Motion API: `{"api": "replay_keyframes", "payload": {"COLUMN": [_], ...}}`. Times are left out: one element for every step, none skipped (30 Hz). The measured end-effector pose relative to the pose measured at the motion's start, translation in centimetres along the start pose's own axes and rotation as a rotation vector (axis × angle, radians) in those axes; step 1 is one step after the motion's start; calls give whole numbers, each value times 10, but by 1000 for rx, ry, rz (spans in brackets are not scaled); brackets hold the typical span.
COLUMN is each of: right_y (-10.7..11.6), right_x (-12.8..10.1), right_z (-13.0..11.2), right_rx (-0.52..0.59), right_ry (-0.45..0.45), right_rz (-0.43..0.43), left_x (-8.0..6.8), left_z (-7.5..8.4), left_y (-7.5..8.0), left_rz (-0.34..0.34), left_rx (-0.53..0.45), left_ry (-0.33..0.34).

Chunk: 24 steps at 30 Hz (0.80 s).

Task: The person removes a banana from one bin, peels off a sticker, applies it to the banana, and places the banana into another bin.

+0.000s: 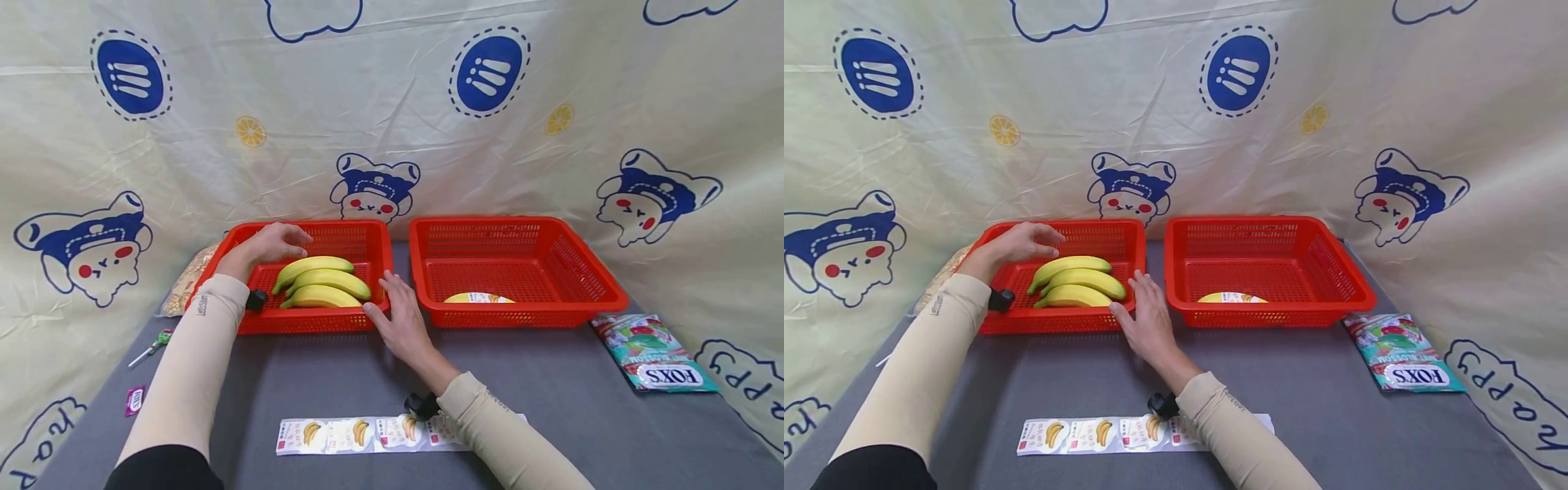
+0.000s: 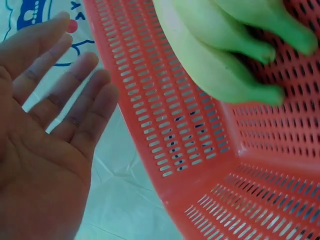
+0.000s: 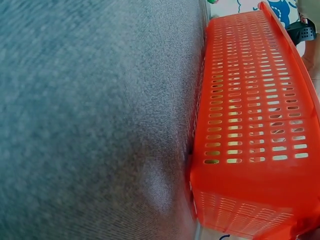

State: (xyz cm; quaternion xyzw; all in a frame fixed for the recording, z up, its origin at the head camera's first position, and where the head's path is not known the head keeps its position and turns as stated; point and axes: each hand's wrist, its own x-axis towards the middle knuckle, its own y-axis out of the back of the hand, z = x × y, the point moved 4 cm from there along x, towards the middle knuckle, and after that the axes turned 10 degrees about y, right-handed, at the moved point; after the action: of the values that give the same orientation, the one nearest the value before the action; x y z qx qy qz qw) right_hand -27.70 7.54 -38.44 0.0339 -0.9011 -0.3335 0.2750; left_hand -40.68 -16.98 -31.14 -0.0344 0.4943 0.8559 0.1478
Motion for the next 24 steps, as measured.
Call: {"api": "replay_keyframes", "payload": {"right_y": [0, 0, -1, -1, -1, -1, -1, -1, -1, -1, -1, -2, -2, -2, -1, -1, -1, -1, -1, -1, -1, -2, -2, -2], "right_x": [0, 0, -1, -1, -1, -1, 0, 0, 0, 0, 0, 1, 1, 1, 1, 1, 1, 1, 1, 1, 1, 1, 1, 1], "right_z": [0, 0, 0, 1, 1, 1, 1, 1, 1, 1, 1, 1, 1, 1, 0, 0, 0, 0, 0, 0, -1, -1, -1, -1], "right_rx": [-2, -3, -4, -6, -8, -10, -10, -10, -10, -11, -13, -17, -17, -19, -21, -22, -22, -22, -19, -19, -19, -18, -18, -17], "right_ry": [0, -2, -5, -3, -4, -5, -6, -9, -12, -14, -15, -13, -11, -9, -9, -9, -10, -11, -15, -15, -17, -19, -19, -19], "right_rz": [-1, 0, 1, 3, 5, 6, 7, 7, 7, 5, 2, 1, 1, 2, 2, 2, 1, 1, 0, 0, 0, 1, 2, 3], "left_x": [1, 2, 3, 3, 3, 3, 4, 3, 3, 2, 2, 2, 2, 1, 1, 1, 0, 0, 0, 0, 0, 1, 1, 1], "left_z": [-1, -1, -1, -1, 0, 1, 2, 3, 5, 6, 7, 8, 9, 10, 10, 11, 11, 11, 11, 12, 12, 12, 12, 12], "left_y": [-1, -1, -2, -2, -3, -4, -5, -5, -6, -7, -9, -10, -12, -14, -16, -18, -19, -20, -20, -19, -19, -19, -19, -19], "left_rz": [-10, -19, -27, -32, -38, -42, -45, -47, -52, -60, -75, -98, -128, -159, -189, -213, -233, -245, -249, -246, -241, -234, -232, -225], "left_rx": [7, 17, 31, 54, 80, 105, 125, 143, 155, 164, 168, 171, 170, 172, 174, 175, 172, 164, 157, 153, 149, 150, 155, 164], "left_ry": [-3, -9, -20, -30, -37, -45, -55, -66, -76, -78, -79, -79, -79, -73, -65, -57, -54, -49, -50, -50, -50, -52, -54, -59]}}
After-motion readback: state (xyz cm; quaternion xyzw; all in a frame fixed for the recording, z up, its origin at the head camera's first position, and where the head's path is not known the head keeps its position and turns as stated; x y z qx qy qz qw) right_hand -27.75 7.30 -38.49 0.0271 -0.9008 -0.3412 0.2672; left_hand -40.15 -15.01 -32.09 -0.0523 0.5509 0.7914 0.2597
